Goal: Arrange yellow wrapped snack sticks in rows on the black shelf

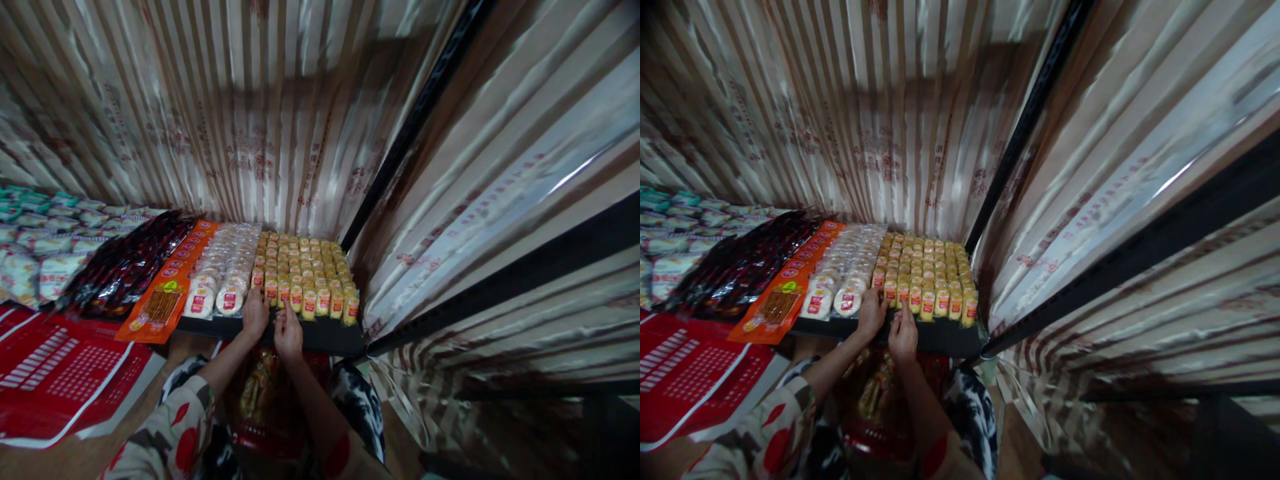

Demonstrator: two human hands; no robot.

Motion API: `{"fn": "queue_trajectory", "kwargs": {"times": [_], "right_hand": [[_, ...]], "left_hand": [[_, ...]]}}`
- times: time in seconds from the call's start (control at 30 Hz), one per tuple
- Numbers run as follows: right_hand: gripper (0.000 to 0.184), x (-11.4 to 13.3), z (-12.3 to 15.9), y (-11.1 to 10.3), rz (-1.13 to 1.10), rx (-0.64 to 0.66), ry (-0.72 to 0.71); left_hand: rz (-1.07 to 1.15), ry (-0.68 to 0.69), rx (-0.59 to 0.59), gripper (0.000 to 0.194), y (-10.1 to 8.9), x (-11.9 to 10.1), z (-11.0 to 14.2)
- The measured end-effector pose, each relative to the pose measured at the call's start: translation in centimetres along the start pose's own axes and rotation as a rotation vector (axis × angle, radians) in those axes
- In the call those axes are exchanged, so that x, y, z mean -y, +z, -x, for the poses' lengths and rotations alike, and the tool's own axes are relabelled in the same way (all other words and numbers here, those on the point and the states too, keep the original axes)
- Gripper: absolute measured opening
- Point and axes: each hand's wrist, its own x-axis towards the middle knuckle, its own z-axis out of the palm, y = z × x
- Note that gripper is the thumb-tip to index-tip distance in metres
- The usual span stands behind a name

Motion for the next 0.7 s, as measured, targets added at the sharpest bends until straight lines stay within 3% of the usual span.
{"fn": "queue_trajectory", "kwargs": {"times": [0.27,0.7], "right_hand": [[0.055,-0.02,-0.21,0.29,0.053,0.014,0.029],[0.042,0.26,0.05,0.00,-0.071,-0.027,0.054]], "left_hand": [[0.052,0.006,0.035,0.021,0.84,0.67,-0.83],[0.027,0.087,-0.076,0.037,0.49,0.62,0.14]]}}
